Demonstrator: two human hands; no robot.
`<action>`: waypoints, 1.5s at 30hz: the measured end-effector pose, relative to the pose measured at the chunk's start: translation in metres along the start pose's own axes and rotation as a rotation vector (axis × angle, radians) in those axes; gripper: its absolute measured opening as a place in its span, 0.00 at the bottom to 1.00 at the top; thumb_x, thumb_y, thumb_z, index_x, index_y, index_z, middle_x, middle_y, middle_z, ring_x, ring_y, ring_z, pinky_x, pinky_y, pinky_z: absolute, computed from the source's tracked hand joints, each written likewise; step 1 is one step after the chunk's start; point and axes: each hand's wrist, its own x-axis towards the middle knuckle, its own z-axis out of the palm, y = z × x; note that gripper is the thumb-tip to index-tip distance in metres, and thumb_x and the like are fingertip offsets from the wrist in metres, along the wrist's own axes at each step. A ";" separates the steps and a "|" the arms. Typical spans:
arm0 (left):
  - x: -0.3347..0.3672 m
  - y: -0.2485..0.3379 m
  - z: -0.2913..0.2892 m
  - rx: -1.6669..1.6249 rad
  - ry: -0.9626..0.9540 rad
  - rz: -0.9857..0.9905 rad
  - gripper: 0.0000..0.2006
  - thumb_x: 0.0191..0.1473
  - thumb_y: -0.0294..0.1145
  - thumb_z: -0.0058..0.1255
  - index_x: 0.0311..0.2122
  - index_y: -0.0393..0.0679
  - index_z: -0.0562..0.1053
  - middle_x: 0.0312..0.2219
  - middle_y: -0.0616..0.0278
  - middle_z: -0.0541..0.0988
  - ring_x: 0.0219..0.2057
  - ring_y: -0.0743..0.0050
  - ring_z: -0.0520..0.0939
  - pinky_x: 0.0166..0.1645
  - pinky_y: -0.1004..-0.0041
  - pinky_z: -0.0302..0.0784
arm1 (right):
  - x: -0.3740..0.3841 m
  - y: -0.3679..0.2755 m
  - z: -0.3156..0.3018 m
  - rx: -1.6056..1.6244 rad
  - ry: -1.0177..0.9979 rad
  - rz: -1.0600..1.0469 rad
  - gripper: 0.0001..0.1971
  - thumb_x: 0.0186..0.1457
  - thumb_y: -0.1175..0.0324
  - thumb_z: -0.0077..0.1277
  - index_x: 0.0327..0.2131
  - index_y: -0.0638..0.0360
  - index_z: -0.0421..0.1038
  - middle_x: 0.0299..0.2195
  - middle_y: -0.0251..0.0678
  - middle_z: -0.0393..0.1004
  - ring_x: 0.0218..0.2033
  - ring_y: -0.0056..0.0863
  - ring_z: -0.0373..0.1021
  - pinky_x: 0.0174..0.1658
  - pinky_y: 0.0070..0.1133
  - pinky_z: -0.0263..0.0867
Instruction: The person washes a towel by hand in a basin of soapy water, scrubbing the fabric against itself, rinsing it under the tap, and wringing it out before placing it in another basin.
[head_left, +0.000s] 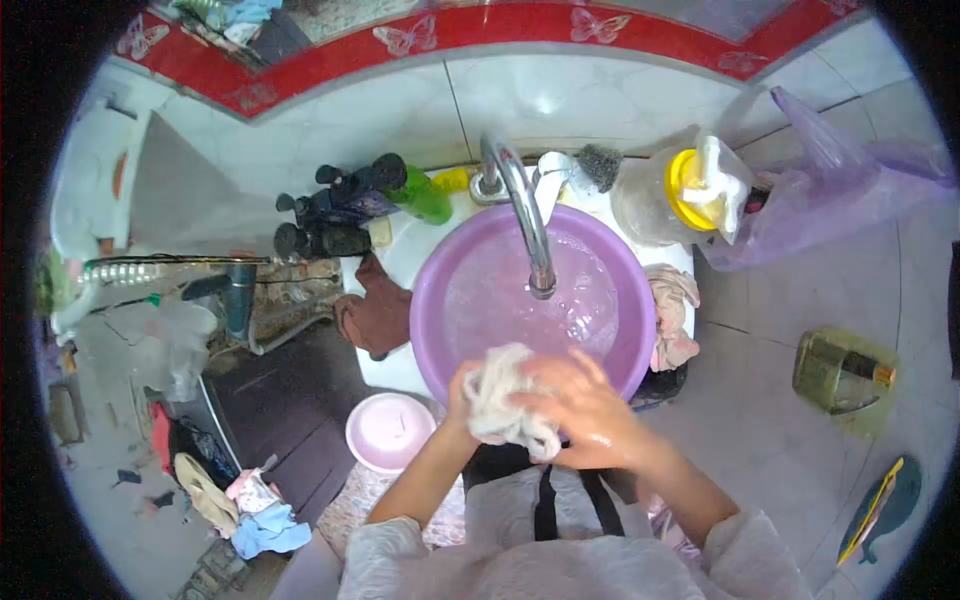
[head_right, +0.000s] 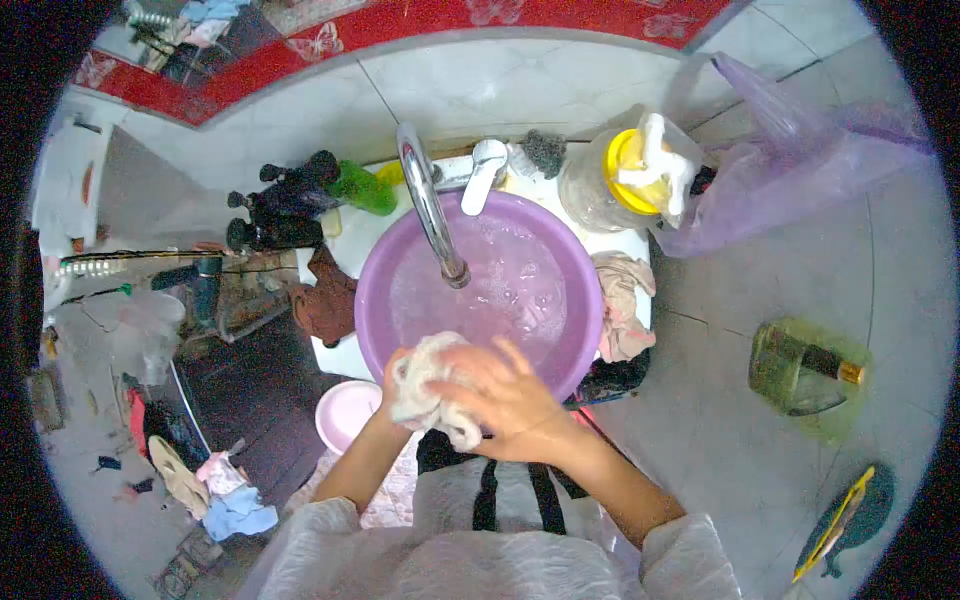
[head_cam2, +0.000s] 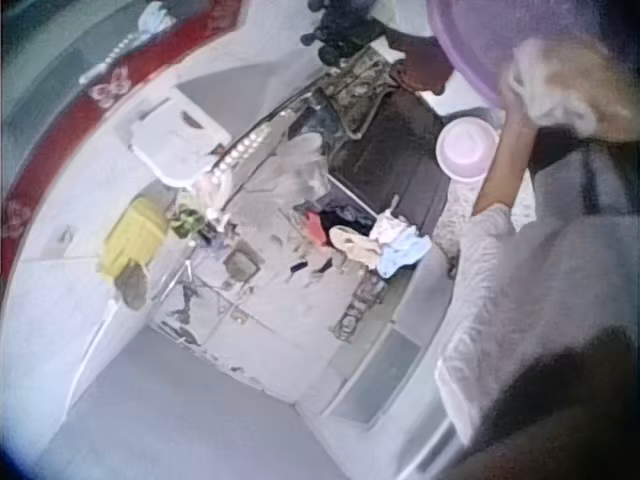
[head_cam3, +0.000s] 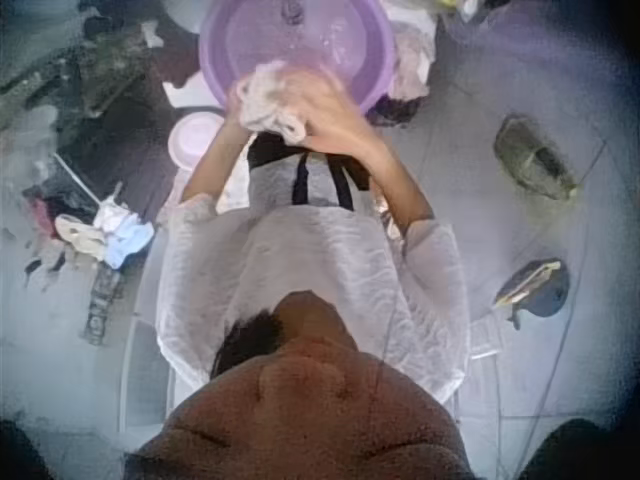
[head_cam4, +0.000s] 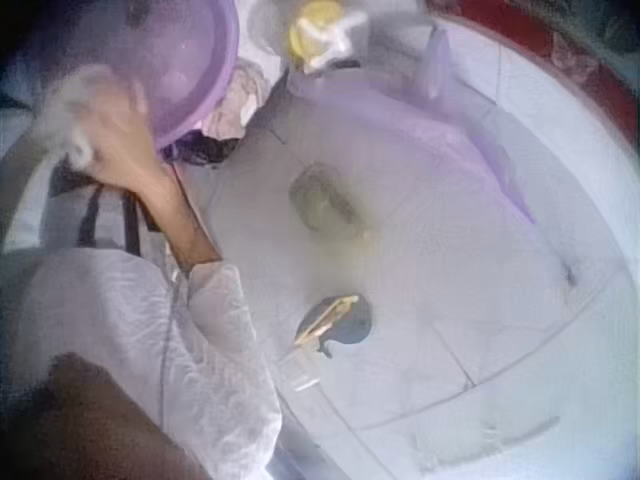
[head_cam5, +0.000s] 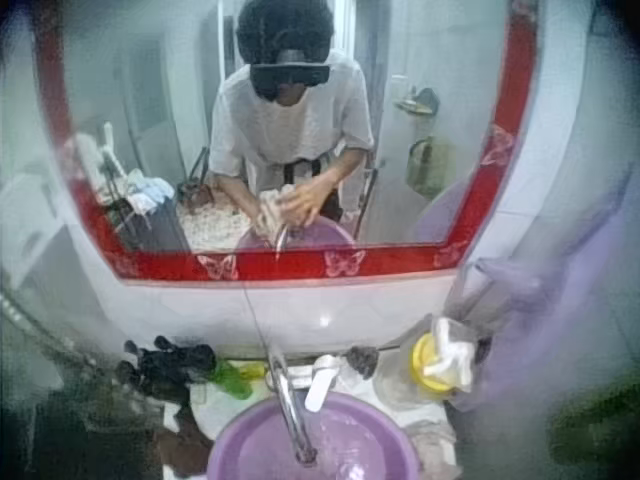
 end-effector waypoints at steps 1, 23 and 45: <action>-0.011 -0.002 0.018 0.092 -0.115 0.182 0.24 0.45 0.43 0.47 0.44 0.35 0.66 0.39 0.51 0.72 0.41 0.58 0.74 0.49 0.63 0.68 | -0.010 0.002 -0.004 -0.001 0.111 0.165 0.33 0.34 0.57 0.57 0.47 0.54 0.60 0.49 0.43 0.58 0.51 0.39 0.55 0.55 0.36 0.47; -0.083 -0.016 0.018 0.674 -0.124 0.259 0.29 0.48 0.47 0.40 0.53 0.40 0.57 0.47 0.45 0.64 0.47 0.47 0.67 0.47 0.55 0.69 | -0.112 0.038 0.034 1.219 0.858 0.829 0.18 0.42 0.80 0.44 0.41 0.65 0.62 0.34 0.35 0.70 0.34 0.24 0.67 0.38 0.20 0.64; -0.124 -0.029 -0.152 0.373 0.269 0.988 0.26 0.49 0.45 0.43 0.49 0.38 0.62 0.48 0.52 0.66 0.48 0.57 0.68 0.50 0.60 0.66 | -0.042 -0.040 0.008 0.426 0.876 0.597 0.10 0.47 0.70 0.48 0.31 0.67 0.64 0.20 0.37 0.70 0.16 0.26 0.65 0.20 0.24 0.61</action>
